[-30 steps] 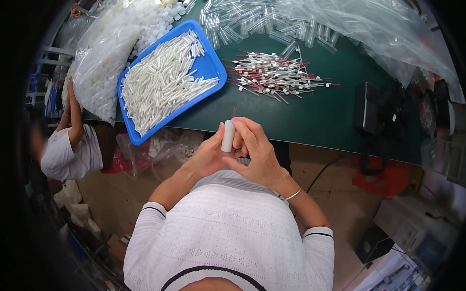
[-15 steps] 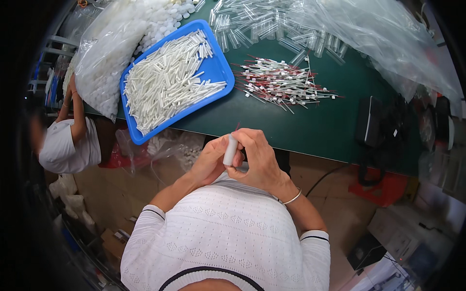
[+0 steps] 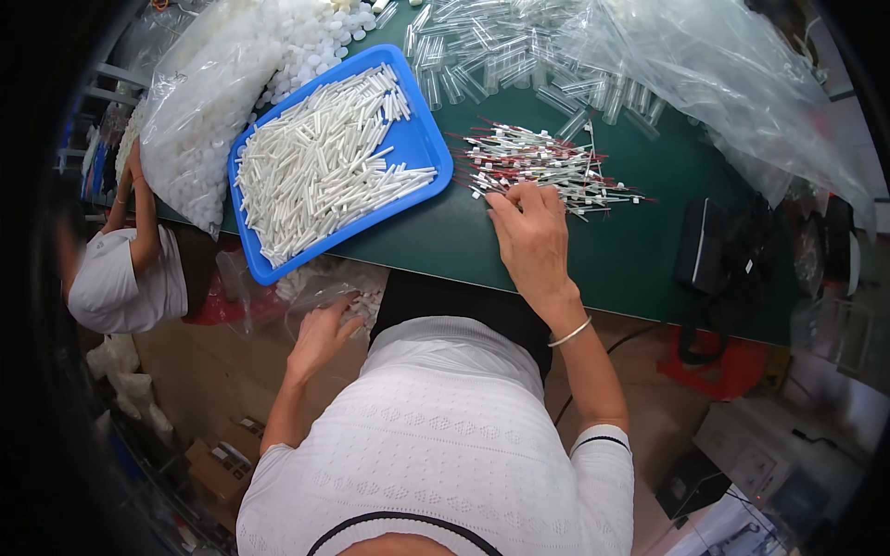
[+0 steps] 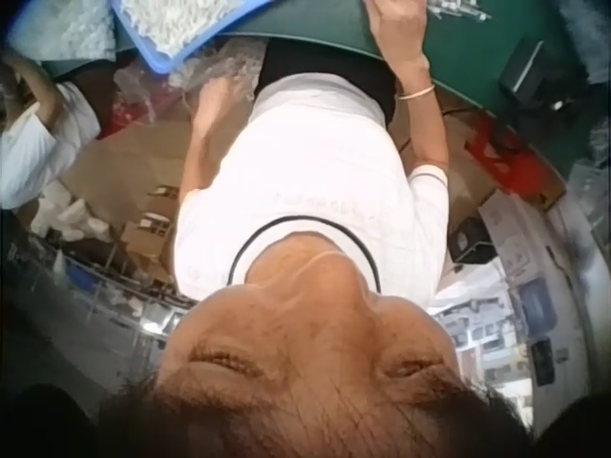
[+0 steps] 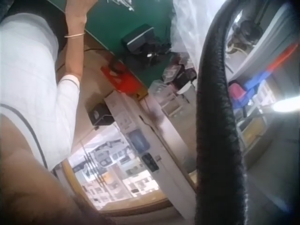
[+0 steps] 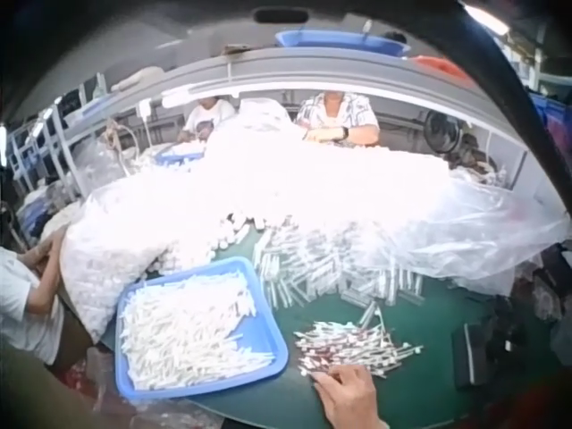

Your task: The person assembles small white electronic components by hand, inserting electronic pins and white stems into plastic housings.

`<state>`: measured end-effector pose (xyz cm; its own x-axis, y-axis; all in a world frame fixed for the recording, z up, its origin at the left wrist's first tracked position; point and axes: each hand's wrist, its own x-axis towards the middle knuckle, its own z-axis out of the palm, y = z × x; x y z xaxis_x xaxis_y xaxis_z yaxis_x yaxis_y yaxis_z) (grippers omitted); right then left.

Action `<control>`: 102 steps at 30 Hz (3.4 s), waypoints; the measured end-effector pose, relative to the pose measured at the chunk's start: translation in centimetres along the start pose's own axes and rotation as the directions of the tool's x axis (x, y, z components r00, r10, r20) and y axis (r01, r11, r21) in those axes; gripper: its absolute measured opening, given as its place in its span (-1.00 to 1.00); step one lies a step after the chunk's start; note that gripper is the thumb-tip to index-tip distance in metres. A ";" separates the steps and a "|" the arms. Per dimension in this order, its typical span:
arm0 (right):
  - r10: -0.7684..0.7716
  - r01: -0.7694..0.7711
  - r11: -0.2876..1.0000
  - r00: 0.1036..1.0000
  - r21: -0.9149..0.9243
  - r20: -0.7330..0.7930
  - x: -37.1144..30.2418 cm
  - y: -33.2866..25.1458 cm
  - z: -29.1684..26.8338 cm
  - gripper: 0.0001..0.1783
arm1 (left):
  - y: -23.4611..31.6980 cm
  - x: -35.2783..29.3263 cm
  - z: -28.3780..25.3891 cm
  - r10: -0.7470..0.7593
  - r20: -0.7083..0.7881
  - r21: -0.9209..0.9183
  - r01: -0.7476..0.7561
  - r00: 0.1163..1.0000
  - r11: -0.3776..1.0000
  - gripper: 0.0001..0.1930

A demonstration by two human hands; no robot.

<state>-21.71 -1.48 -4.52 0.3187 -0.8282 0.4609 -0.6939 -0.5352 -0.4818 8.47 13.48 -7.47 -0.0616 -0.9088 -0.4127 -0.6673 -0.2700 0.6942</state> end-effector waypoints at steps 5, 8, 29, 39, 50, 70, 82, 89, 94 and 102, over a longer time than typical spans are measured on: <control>0.017 -0.017 0.999 1.000 -0.051 -0.010 -0.6 0.5 1.2 -0.88 | 5.5 3.8 1.4 0.553 -0.256 0.153 -0.532 0.793 0.833 -0.77; 0.049 -0.048 0.997 0.999 -0.061 0.016 -1.4 0.2 0.8 -0.90 | 10.1 7.9 2.9 0.670 -0.370 0.222 -0.639 0.644 0.737 -0.74; 0.144 -0.115 0.978 0.976 0.174 -0.163 -1.2 0.3 -2.3 -0.93 | 14.0 23.7 -13.2 0.673 -0.485 0.489 -0.464 0.559 0.738 -0.92; 0.318 -0.307 0.921 0.948 0.239 -0.006 -2.3 -0.2 -2.6 -0.91 | 9.4 36.4 -17.5 0.629 -0.412 0.739 -0.162 0.659 0.654 -0.90; 0.178 -0.172 0.889 0.984 0.425 0.026 -1.1 -2.9 -1.2 -0.88 | 9.5 36.1 -17.9 0.486 -0.418 0.592 -0.176 0.768 0.786 -0.82; 0.152 -0.360 0.409 0.933 0.838 0.327 0.2 -5.9 0.1 -0.74 | 12.4 9.9 -0.8 0.503 -0.239 -0.549 -0.543 0.830 0.635 -0.80; 0.256 -0.279 0.822 0.960 0.497 0.115 -1.4 -5.6 -0.9 -0.93 | 10.6 9.6 -0.6 0.294 0.220 -0.968 0.171 0.930 0.183 -0.67; 0.222 -0.251 0.845 0.968 0.473 0.117 -1.4 -5.6 -0.9 -0.93 | 10.2 9.4 -0.6 0.285 0.183 -0.969 0.125 0.941 0.211 -0.67; 0.186 -0.219 0.863 0.976 0.456 0.116 -1.2 -5.8 -1.1 -0.94 | 10.1 9.3 -0.6 0.280 0.141 -0.963 0.066 0.949 0.262 -0.71; 0.177 -0.208 0.886 0.978 0.415 0.113 -1.1 -5.7 -1.0 -0.93 | 10.1 9.3 -0.5 0.286 0.169 -0.958 0.088 0.943 0.274 -0.72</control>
<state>-18.79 2.62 -1.54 0.2617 -0.9232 0.2813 -0.4130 -0.3706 -0.8319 1.53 2.16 -4.06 -0.3743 -0.8808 -0.2899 0.5225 -0.4586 0.7188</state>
